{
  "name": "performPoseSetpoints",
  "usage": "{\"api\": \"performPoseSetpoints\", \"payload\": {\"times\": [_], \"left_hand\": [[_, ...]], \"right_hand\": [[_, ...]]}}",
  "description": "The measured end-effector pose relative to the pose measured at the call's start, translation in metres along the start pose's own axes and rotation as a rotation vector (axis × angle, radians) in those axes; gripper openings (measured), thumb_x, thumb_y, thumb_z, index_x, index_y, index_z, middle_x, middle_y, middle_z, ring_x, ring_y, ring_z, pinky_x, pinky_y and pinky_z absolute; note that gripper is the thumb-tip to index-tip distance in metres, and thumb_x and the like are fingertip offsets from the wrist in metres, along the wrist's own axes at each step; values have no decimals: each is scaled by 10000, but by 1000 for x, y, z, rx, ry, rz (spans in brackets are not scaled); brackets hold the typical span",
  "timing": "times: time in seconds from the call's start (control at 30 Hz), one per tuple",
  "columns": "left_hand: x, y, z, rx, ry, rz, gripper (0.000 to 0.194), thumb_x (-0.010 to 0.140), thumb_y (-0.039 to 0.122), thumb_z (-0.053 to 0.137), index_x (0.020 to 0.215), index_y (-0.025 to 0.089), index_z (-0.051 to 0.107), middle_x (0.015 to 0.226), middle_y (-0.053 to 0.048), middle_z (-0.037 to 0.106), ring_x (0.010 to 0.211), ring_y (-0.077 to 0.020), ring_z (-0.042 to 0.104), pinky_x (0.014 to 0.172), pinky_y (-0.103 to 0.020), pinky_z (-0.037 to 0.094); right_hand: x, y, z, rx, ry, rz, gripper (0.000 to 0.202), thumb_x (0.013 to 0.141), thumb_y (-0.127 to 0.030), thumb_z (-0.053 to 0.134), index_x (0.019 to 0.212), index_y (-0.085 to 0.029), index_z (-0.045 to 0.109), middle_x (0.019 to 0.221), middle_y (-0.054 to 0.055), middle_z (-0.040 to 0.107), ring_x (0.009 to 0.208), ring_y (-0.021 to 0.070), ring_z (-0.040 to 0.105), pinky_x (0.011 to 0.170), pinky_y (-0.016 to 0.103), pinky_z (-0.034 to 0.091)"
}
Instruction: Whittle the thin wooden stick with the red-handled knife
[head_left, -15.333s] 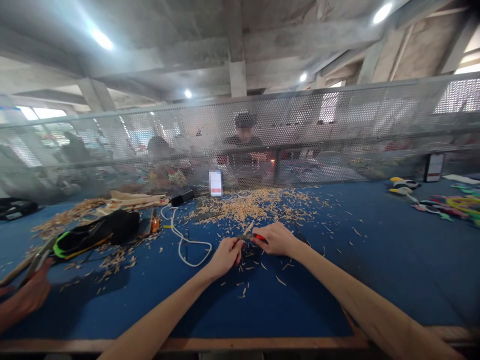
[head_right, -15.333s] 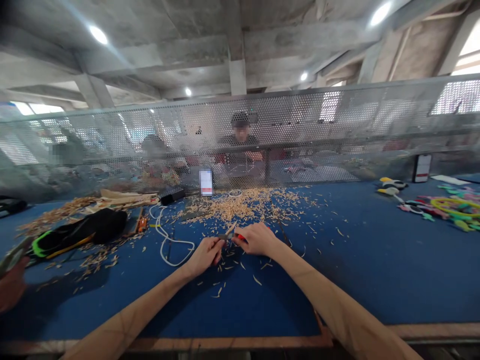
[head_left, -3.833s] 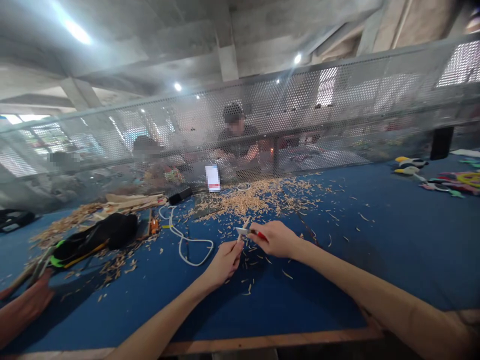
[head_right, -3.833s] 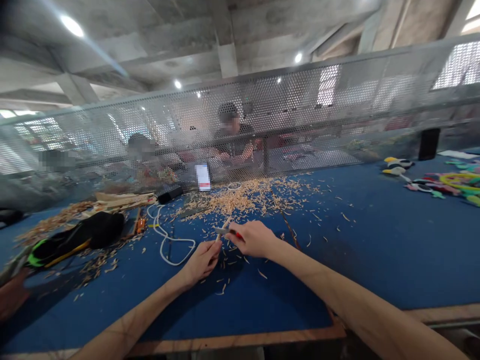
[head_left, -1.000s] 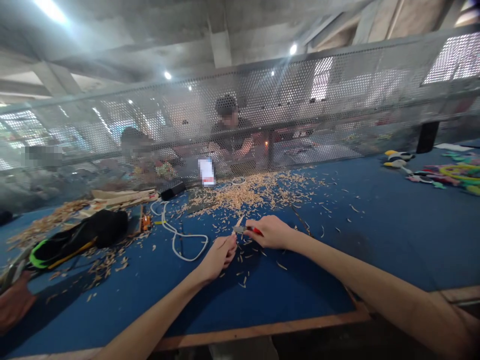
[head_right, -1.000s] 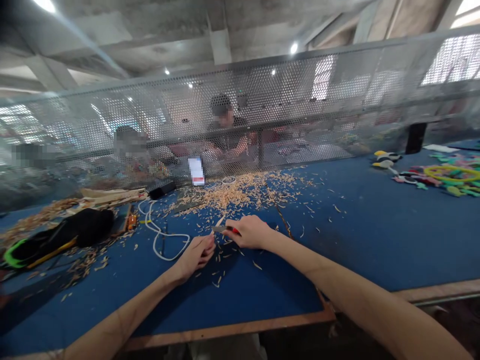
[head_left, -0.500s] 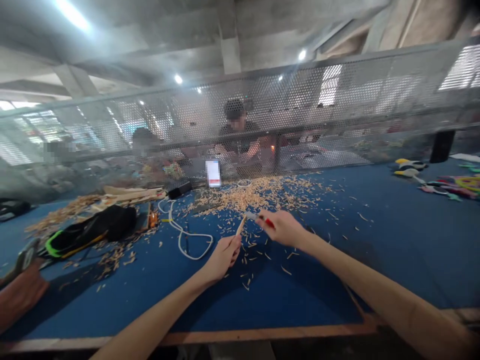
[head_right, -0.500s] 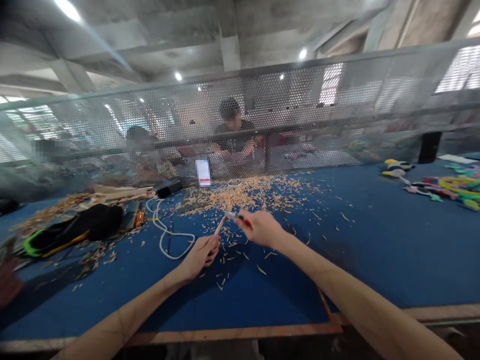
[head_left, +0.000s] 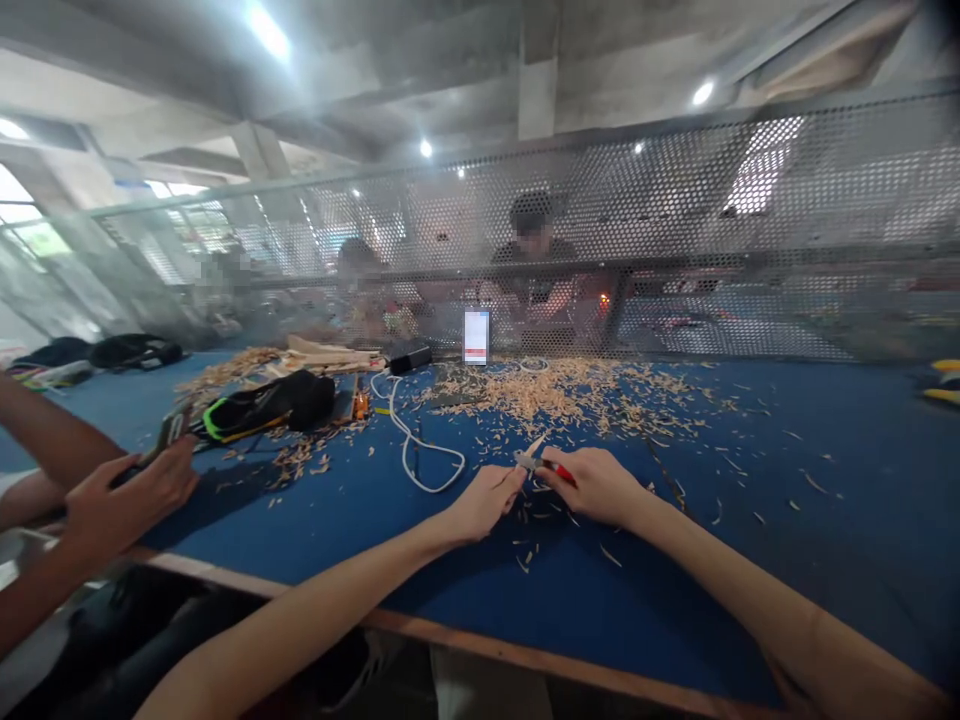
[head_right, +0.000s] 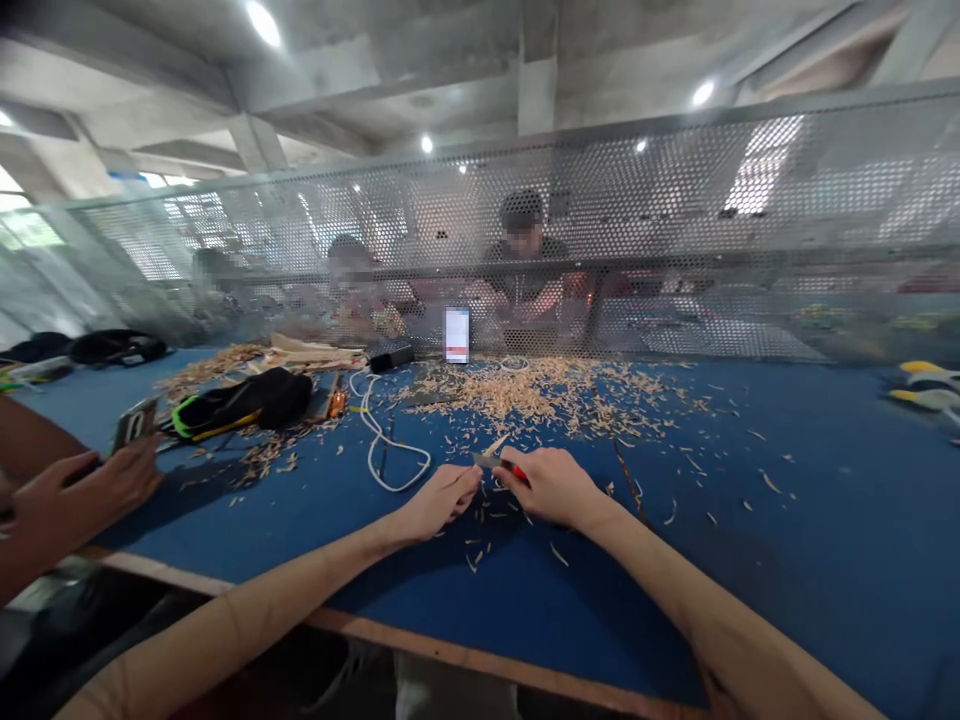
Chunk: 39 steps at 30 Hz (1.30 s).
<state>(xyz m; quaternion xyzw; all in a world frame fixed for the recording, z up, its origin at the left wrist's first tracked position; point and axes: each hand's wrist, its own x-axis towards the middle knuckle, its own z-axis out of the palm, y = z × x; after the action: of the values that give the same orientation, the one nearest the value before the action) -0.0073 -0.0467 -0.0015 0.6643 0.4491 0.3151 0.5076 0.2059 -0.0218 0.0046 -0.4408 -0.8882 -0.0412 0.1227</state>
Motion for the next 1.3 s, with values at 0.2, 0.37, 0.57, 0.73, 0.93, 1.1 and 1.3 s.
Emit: {"api": "performPoseSetpoints", "payload": {"times": [0.2,0.37,0.57,0.73,0.93,1.1,1.3], "left_hand": [[-2,5,0,21,8,-15,592,851,776,428,619,235,369,522,82,263,495,-91,244,455,-250,183],[-3,7,0,17,-2,-17,596,848,783,417,610,239,359,516,81,267,488,-91,240,457,-247,182],[-7,10,-2,43,-12,4,610,861,782,423,610,229,365,527,75,294,495,-85,248,464,-243,180],[-6,11,-1,20,-15,-10,603,850,786,429,620,234,357,533,83,273,499,-85,236,467,-239,178],[-3,6,-2,36,-14,-11,594,846,787,422,642,231,368,551,77,282,528,-94,259,487,-248,188],[-4,5,0,18,-11,-30,584,819,793,442,659,237,365,558,84,267,533,-97,246,492,-254,192],[-3,4,0,-10,-28,-54,562,856,737,466,638,234,341,539,90,261,504,-84,233,481,-240,194]], "right_hand": [[0,3,-5,-40,-21,-33,385,1067,-479,345,1048,-225,634,789,64,754,687,204,675,584,293,215],[1,15,-2,-32,-3,-15,381,1057,-480,351,1033,-228,636,798,69,760,701,216,687,585,288,246],[-1,71,0,-36,98,350,374,1041,-437,350,1103,-218,647,767,74,748,689,235,689,615,283,341],[-3,60,-1,2,143,301,379,1036,-444,349,1091,-215,646,754,69,744,695,236,694,621,285,352],[-1,-5,0,78,51,39,381,1057,-446,328,1058,-209,626,764,65,747,673,214,688,596,287,302],[-5,-8,3,98,54,-23,368,1058,-460,343,1027,-224,624,744,61,735,651,207,674,587,286,286],[-2,7,6,33,46,-47,394,1061,-482,329,1032,-228,628,734,57,730,639,206,663,571,282,246]]}}
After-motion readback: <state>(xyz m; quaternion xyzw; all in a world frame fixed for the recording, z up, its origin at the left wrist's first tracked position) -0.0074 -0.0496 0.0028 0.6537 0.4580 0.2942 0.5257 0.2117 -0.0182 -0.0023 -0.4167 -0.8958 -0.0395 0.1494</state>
